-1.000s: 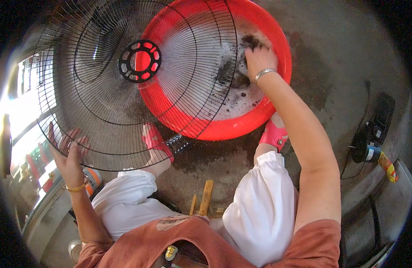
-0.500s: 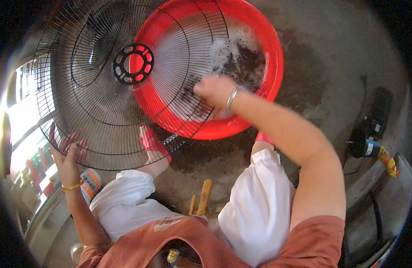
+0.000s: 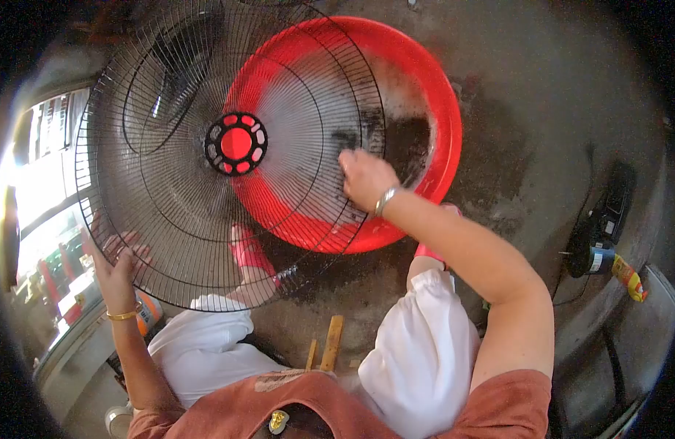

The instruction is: The person cleans fan grilles by scrubbing the surface of a metal fan grille with a sponge dipped in soapy water in a basin, then scrubs a second fan grille with the sponge.

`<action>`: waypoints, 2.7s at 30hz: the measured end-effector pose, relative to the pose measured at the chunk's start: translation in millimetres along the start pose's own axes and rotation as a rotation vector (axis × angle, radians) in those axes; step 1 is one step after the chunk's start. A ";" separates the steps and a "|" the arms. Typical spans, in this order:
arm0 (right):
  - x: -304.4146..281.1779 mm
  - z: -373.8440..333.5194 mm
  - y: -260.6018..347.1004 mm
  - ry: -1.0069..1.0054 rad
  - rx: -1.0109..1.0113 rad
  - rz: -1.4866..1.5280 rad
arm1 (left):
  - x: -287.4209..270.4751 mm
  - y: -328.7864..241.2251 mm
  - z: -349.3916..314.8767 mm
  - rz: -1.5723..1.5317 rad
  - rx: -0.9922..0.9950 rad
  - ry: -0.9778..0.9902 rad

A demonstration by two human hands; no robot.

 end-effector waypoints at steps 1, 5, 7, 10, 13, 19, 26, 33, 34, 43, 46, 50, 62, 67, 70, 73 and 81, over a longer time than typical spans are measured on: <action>6.0 -10.5 9.6 0.050 0.010 0.041 | -2.1 6.8 -0.1 -0.026 -0.005 -0.008; 7.8 -23.6 24.7 0.165 0.066 0.020 | 2.6 5.3 -2.3 -0.142 0.015 -0.026; 5.5 -23.1 22.1 0.155 0.189 0.087 | 9.6 -2.6 -7.4 -0.200 0.045 -0.039; 8.0 -26.5 25.0 0.106 0.286 0.101 | 18.6 6.6 -15.0 -0.156 0.041 0.015; 9.6 -26.1 31.1 0.109 0.328 0.086 | 17.9 31.0 -16.5 -0.260 -0.163 0.062; 29.1 -50.5 90.3 0.207 0.125 0.401 | 23.1 34.5 -25.7 -0.304 -0.055 -0.019; 9.8 -9.0 30.7 0.561 -0.118 -0.145 | 14.4 5.6 -16.6 -0.192 0.011 -0.008; -84.6 130.4 -37.4 -0.237 -0.466 -0.438 | 10.3 9.8 -11.9 -0.160 0.020 -0.033; -81.6 134.4 -36.6 -0.236 -0.469 -0.438 | 6.2 11.9 -11.2 -0.149 0.034 -0.055; -28.5 35.7 -36.4 -0.198 0.069 -0.227 | -2.4 -7.6 -8.5 -0.143 0.030 0.000; -13.8 15.8 -22.5 -0.057 0.216 -0.210 | -5.3 -23.2 -17.0 -0.176 0.117 -0.044; -7.3 11.7 -19.2 -0.026 0.255 -0.270 | 6.1 -37.2 -42.4 -0.210 0.154 -0.003; -0.3 -66.0 79.3 0.488 -0.186 0.134 | -2.9 -13.8 -29.1 -0.069 0.079 -0.080; -7.1 -0.1 8.3 0.447 -0.226 -0.082 | -4.1 -24.2 -23.4 -0.077 0.113 -0.059; -42.5 60.9 -35.2 0.064 -0.274 -0.372 | 6.7 -31.0 -17.4 -0.107 0.151 -0.030; -68.0 109.4 -37.8 -0.262 -0.360 -0.429 | 1.9 -30.8 -18.9 -0.073 0.145 -0.048; -7.0 5.5 3.7 0.221 0.075 -0.298 | 4.5 -30.7 -18.0 -0.031 0.196 -0.127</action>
Point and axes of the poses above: each hand's wrist, its own z-axis towards the middle knuckle, its own x-axis out of the palm, y = z × x, the point moved 6 cm from there along z, towards the middle knuckle, and after that the axes turned 6 degrees about -y, right-handed, at the moved point
